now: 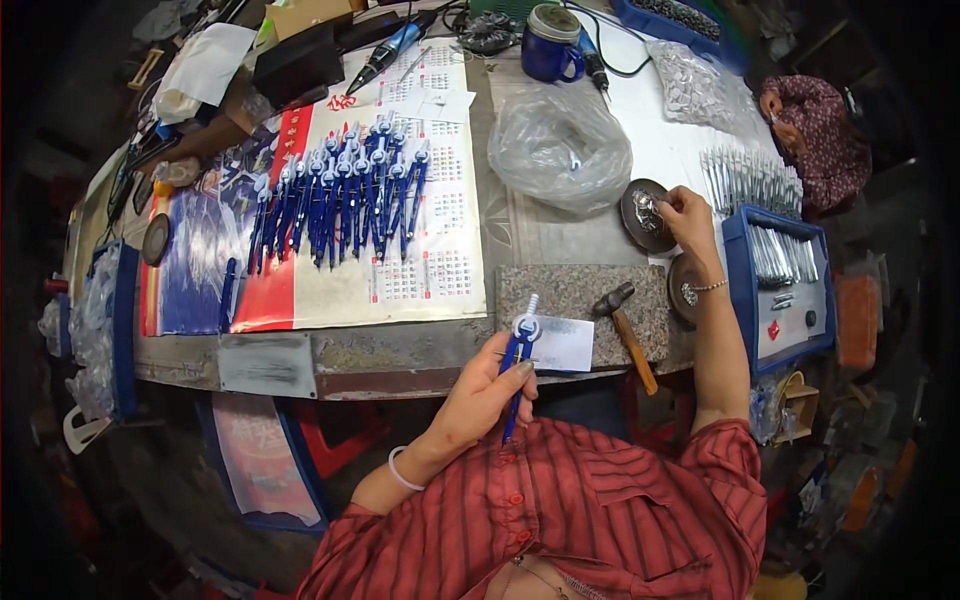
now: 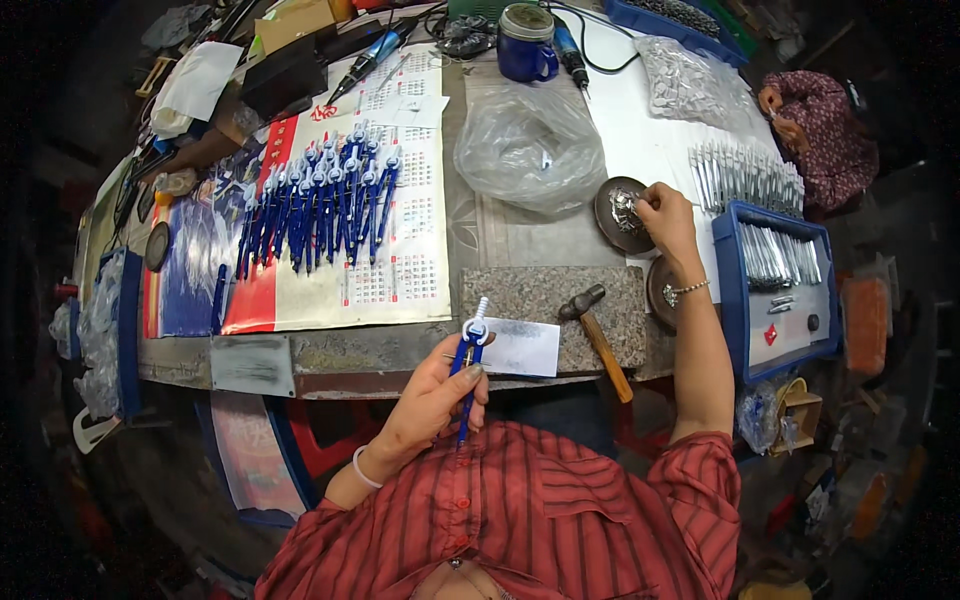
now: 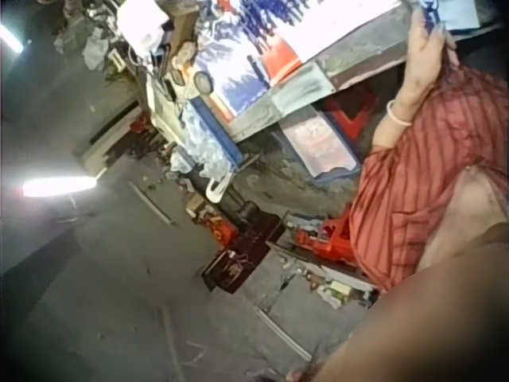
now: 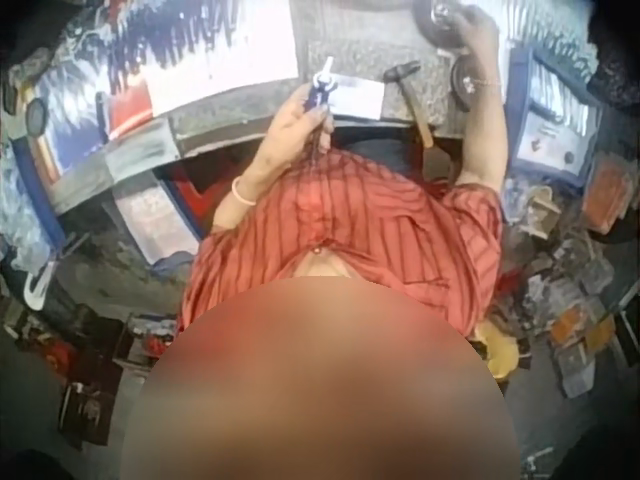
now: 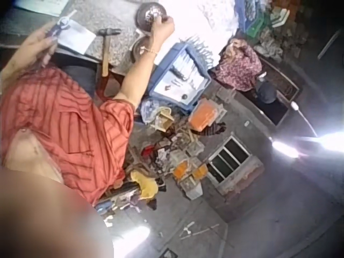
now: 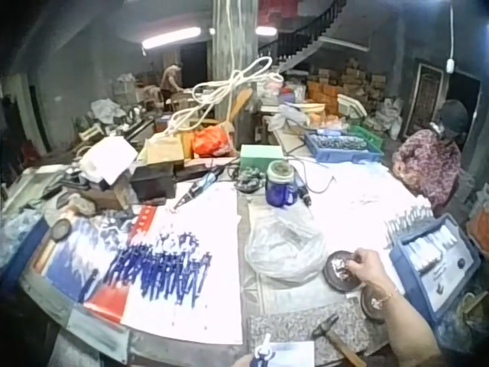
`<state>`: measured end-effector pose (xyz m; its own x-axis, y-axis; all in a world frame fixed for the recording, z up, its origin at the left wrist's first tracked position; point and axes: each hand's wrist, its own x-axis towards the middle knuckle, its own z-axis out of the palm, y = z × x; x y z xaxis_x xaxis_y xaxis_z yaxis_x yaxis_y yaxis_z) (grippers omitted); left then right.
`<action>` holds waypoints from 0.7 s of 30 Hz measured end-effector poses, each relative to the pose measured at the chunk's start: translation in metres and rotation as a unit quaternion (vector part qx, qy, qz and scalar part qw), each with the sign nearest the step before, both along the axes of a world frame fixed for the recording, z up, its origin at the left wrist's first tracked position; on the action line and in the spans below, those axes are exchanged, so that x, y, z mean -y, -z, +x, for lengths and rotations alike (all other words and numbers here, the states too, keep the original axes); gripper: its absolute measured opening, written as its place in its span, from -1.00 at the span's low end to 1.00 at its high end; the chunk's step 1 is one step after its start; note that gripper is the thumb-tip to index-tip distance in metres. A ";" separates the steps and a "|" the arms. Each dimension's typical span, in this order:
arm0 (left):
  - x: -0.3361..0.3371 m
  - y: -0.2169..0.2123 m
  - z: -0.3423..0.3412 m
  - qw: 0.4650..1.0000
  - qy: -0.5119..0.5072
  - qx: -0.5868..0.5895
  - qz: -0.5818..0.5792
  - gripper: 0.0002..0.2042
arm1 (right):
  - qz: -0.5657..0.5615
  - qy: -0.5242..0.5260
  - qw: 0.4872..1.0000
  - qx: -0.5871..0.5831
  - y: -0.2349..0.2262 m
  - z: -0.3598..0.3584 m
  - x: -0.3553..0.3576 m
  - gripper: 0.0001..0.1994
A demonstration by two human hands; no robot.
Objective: The person is assembling blue plastic tool handles by inserting metal pins and tapping them into place with a hammer.
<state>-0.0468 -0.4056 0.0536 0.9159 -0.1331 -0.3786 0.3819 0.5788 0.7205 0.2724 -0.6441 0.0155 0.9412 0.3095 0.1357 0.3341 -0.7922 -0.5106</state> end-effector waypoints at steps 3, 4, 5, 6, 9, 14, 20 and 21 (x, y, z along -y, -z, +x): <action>-0.001 -0.004 0.001 1.000 0.000 -0.001 0.000 -0.64 | 0.077 -0.009 0.995 -0.061 -0.014 -0.018 0.000 -0.85; -0.002 -0.003 0.000 1.000 -0.006 -0.008 0.001 -0.64 | 0.177 -0.044 0.973 -0.139 -0.030 -0.040 -0.016 -0.87; -0.002 -0.002 0.000 1.000 -0.003 -0.011 -0.001 -0.64 | 0.272 -0.075 0.935 -0.213 -0.048 -0.065 -0.028 -0.88; -0.002 0.000 -0.001 1.000 -0.014 -0.003 -0.010 -0.64 | 0.256 -0.120 0.933 -0.221 -0.061 -0.086 -0.035 -0.91; 0.000 -0.002 0.001 0.999 -0.024 0.003 -0.023 -0.63 | 0.281 -0.169 0.879 -0.347 -0.085 -0.138 -0.053 -0.92; 0.002 -0.013 0.006 0.999 -0.025 0.027 -0.024 -0.62 | 0.317 -0.143 0.803 -0.485 -0.091 -0.179 -0.065 -0.93; 0.003 -0.018 0.001 0.989 -0.125 0.081 -0.007 -0.62 | 0.285 -0.201 0.780 -0.520 -0.083 -0.194 -0.075 -0.90; 0.004 -0.018 0.001 0.986 -0.136 0.095 -0.017 -0.60 | 0.284 -0.203 0.778 -0.523 -0.082 -0.195 -0.077 -0.90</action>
<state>-0.0463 -0.4094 0.0715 0.9736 0.1174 -0.1958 0.0689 0.6665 0.7423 0.0770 -0.5672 0.0971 0.4694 0.7798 -0.4142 -0.3347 -0.2770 -0.9007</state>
